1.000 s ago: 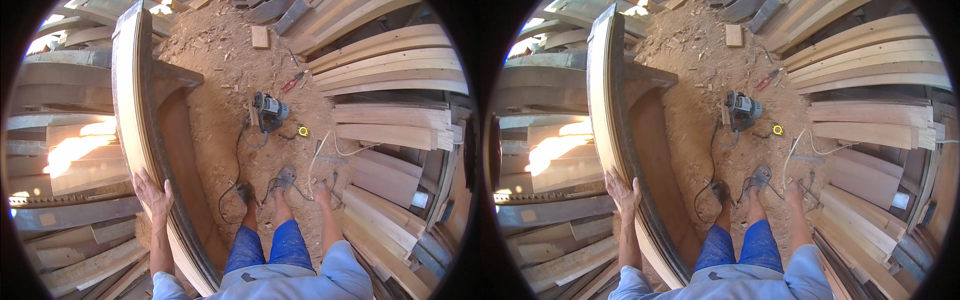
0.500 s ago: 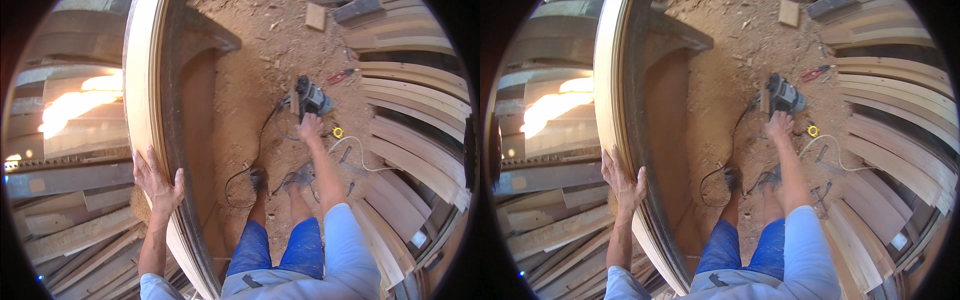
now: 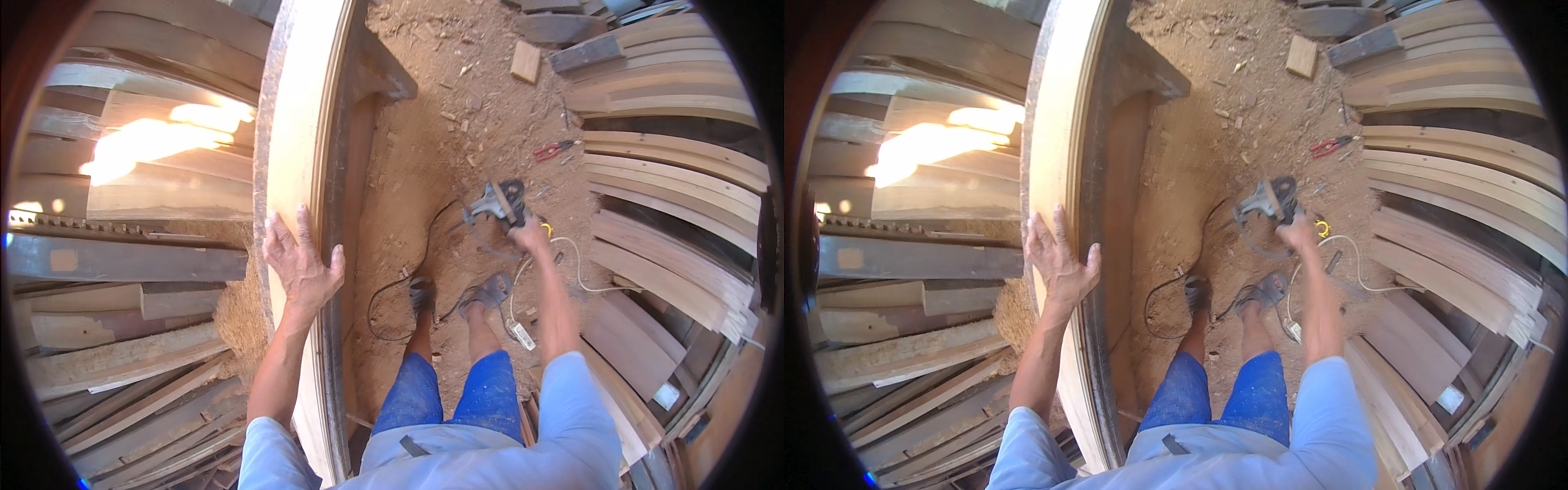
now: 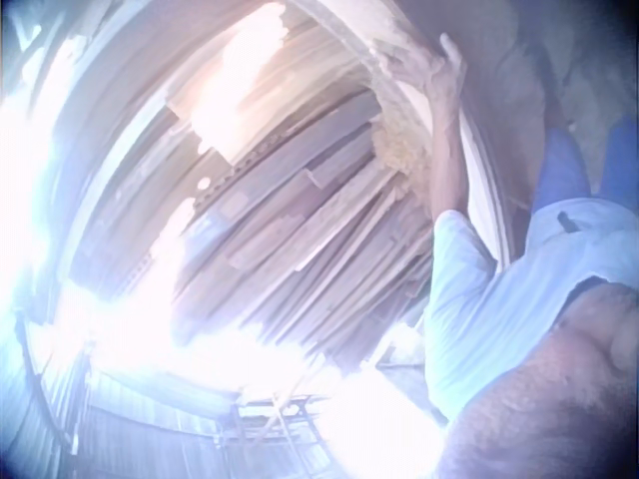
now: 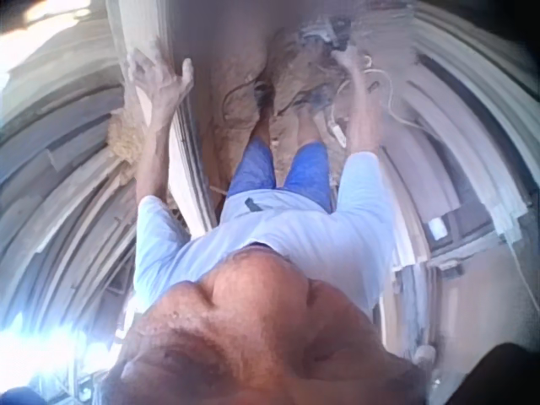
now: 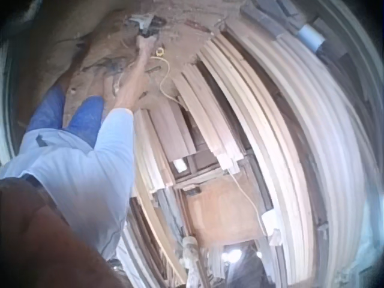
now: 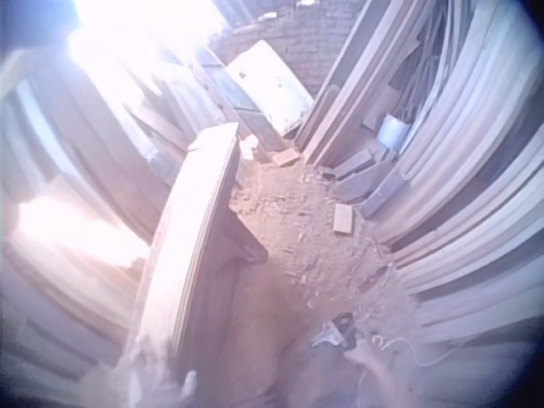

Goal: The person uses a handheld wood router to shape the edge of a wooden plank and then places the finished plank onto a stack of similar pieces.

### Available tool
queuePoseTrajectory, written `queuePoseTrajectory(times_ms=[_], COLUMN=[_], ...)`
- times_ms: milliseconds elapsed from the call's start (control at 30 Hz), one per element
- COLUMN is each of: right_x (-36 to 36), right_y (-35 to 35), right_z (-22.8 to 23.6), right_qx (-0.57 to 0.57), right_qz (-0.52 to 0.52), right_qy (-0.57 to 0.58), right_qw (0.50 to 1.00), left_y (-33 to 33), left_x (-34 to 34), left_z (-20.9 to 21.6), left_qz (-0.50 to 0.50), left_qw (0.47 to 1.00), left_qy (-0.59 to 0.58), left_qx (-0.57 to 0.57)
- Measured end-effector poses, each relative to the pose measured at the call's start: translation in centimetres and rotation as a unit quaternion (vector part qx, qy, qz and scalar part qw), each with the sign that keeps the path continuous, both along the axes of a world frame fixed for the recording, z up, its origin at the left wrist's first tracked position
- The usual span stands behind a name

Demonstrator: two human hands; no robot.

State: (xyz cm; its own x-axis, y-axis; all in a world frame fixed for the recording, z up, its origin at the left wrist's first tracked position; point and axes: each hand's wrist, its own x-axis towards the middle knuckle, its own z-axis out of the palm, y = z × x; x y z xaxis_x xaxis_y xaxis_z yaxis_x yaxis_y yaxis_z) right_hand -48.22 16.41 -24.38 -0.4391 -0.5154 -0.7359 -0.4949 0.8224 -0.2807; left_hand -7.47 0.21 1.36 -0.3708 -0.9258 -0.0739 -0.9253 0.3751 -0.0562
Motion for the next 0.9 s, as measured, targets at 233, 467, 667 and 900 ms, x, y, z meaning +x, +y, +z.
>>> queuePoseTrajectory(times_ms=[233, 467, 667, 900], right_x=[7.7, 16.4, 22.9, 23.7], right_y=[11.8, 15.3, 16.9, 15.7], right_z=[10.6, 26.7, 33.0, 35.9], right_qx=[-0.166, -0.278, -0.310, -0.289], right_qz=[-0.339, -0.537, -0.521, -0.246], right_qy=[-0.228, -0.360, -0.456, -0.434], right_qw=[0.897, 0.711, 0.651, 0.817], left_y=[-0.1, 15.1, 23.1, 22.4], left_x=[-0.3, -3.7, -6.3, -2.4], left_z=[1.5, 7.4, 8.3, 10.7], left_qz=[0.015, -0.184, -0.183, -0.060], left_qw=[0.999, 0.917, 0.821, 0.733], left_qy=[0.015, 0.213, 0.319, 0.493], left_qx=[0.044, 0.281, 0.437, 0.465])
